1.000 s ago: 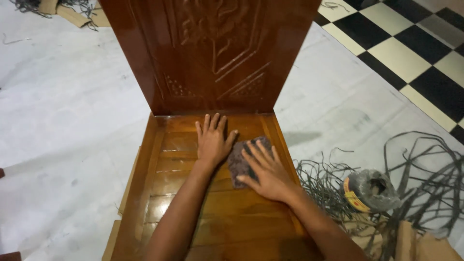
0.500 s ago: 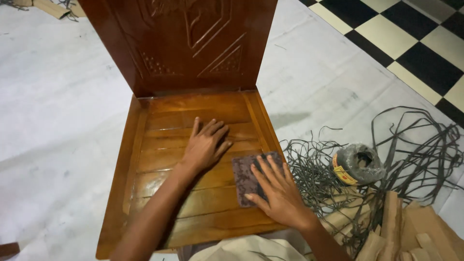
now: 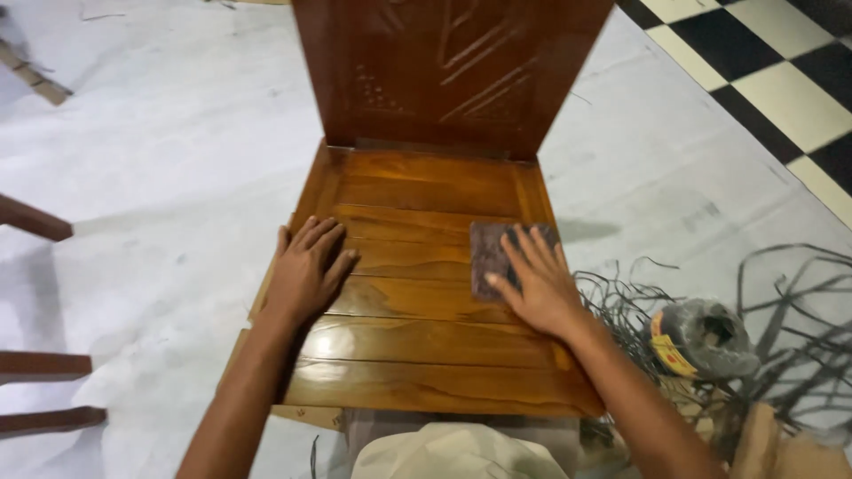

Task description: Sanding a wooden chair and wrapping its leg with cardboard and plastic strips for protection.

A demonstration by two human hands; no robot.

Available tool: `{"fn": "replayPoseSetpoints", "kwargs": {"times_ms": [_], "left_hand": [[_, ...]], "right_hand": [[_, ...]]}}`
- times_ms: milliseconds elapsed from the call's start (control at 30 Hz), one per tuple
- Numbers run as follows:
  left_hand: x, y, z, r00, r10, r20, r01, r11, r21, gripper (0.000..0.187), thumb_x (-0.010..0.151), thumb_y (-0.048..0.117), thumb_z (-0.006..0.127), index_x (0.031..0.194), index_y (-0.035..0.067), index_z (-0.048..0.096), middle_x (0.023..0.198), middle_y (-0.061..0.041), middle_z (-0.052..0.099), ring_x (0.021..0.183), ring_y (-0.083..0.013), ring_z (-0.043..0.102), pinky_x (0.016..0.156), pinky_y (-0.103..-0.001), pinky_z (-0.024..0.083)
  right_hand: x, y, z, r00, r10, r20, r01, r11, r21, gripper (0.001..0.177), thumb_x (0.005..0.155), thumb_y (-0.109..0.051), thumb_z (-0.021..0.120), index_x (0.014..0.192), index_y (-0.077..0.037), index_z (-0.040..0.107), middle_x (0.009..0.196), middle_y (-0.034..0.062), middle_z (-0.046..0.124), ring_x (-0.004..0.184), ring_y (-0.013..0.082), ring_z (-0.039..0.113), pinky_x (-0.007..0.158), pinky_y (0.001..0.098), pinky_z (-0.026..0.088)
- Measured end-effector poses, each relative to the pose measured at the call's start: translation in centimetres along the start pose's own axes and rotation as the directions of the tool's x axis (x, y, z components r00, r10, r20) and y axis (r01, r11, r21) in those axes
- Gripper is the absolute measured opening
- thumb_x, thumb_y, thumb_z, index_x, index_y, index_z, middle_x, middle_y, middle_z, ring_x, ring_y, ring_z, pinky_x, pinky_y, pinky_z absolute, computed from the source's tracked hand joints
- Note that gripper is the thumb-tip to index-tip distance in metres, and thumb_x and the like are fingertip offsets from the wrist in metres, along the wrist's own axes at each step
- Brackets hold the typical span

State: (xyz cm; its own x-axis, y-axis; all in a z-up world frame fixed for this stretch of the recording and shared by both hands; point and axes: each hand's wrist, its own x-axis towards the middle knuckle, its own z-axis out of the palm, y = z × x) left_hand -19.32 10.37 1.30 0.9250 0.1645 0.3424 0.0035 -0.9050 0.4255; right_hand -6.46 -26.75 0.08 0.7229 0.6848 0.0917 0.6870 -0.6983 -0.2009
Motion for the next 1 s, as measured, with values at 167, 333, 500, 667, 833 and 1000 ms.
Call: {"fn": "replayPoseSetpoints", "kwargs": {"times_ms": [167,333,500,667,833,1000], "left_hand": [[0.1,0.1,-0.1,0.998,-0.045,-0.039,0.044,0.998,-0.034,0.048,0.097,0.039,0.065,0.132,0.006,0.067,0.141,-0.013,0.062,0.143,-0.0337,0.048,0.121,-0.054,0.026],[0.3,0.1,-0.2,0.996,-0.07,-0.047,0.067,0.995,-0.068,0.046,0.095,0.038,0.066,0.127,0.005,0.069,0.139,-0.014,0.063,0.138,-0.034,0.05,0.117,-0.054,0.029],[0.8,-0.1,-0.8,0.993,-0.089,-0.076,0.079,0.989,-0.124,0.044,0.097,0.036,0.066,0.127,0.004,0.068,0.134,-0.014,0.065,0.132,-0.034,0.055,0.116,-0.052,0.035],[0.9,-0.5,-0.5,0.976,-0.106,-0.193,0.07,0.981,-0.18,0.042,0.099,0.033,0.066,0.127,0.002,0.068,0.132,-0.018,0.066,0.129,-0.0381,0.057,0.112,-0.048,0.041],[1.4,-0.9,-0.6,0.955,-0.188,-0.229,0.165,0.979,-0.117,0.042,0.1,0.03,0.067,0.128,-0.001,0.066,0.129,-0.021,0.066,0.121,-0.0383,0.059,0.108,-0.049,0.04],[1.3,-1.3,-0.1,0.923,-0.151,-0.353,0.133,0.988,-0.076,0.039,0.1,0.03,0.066,0.128,0.003,0.067,0.128,-0.017,0.068,0.126,-0.0367,0.059,0.11,-0.048,0.041]], "right_hand": [[7.1,0.9,1.5,0.995,0.094,-0.014,-0.094,0.995,-0.017,0.08,0.099,-0.065,0.043,0.157,-0.011,0.039,0.169,0.0142,0.024,0.157,0.037,0.016,0.123,0.0593,0.014],[13.3,-0.1,3.7,0.984,0.175,-0.017,-0.175,0.984,-0.015,0.08,0.101,-0.066,0.037,0.158,-0.009,0.038,0.17,0.0167,0.022,0.157,0.0394,0.013,0.121,0.0644,0.011],[18.1,-4.6,4.6,0.979,0.196,0.055,-0.198,0.98,0.026,0.085,0.099,-0.069,0.031,0.161,-0.011,0.029,0.171,0.0146,0.013,0.157,0.0375,0.006,0.122,0.0645,0.005],[20.7,-10.0,5.3,0.976,0.175,0.133,-0.178,0.984,0.016,0.086,0.1,-0.07,0.027,0.163,-0.012,0.022,0.172,0.0125,0.006,0.158,0.0351,0.0,0.123,0.0636,0.001],[20.1,-16.5,4.5,0.976,0.054,0.212,-0.056,0.998,0.004,0.082,0.1,-0.067,0.034,0.163,-0.016,0.021,0.172,0.011,0.005,0.158,0.0319,-0.001,0.124,0.0607,-0.001],[17.1,-19.3,4.5,0.961,-0.193,0.197,0.197,0.98,-0.002,0.082,0.095,-0.051,0.051,0.162,-0.013,0.024,0.171,0.0116,0.011,0.157,0.0319,0.006,0.124,0.0587,0.004]]}}
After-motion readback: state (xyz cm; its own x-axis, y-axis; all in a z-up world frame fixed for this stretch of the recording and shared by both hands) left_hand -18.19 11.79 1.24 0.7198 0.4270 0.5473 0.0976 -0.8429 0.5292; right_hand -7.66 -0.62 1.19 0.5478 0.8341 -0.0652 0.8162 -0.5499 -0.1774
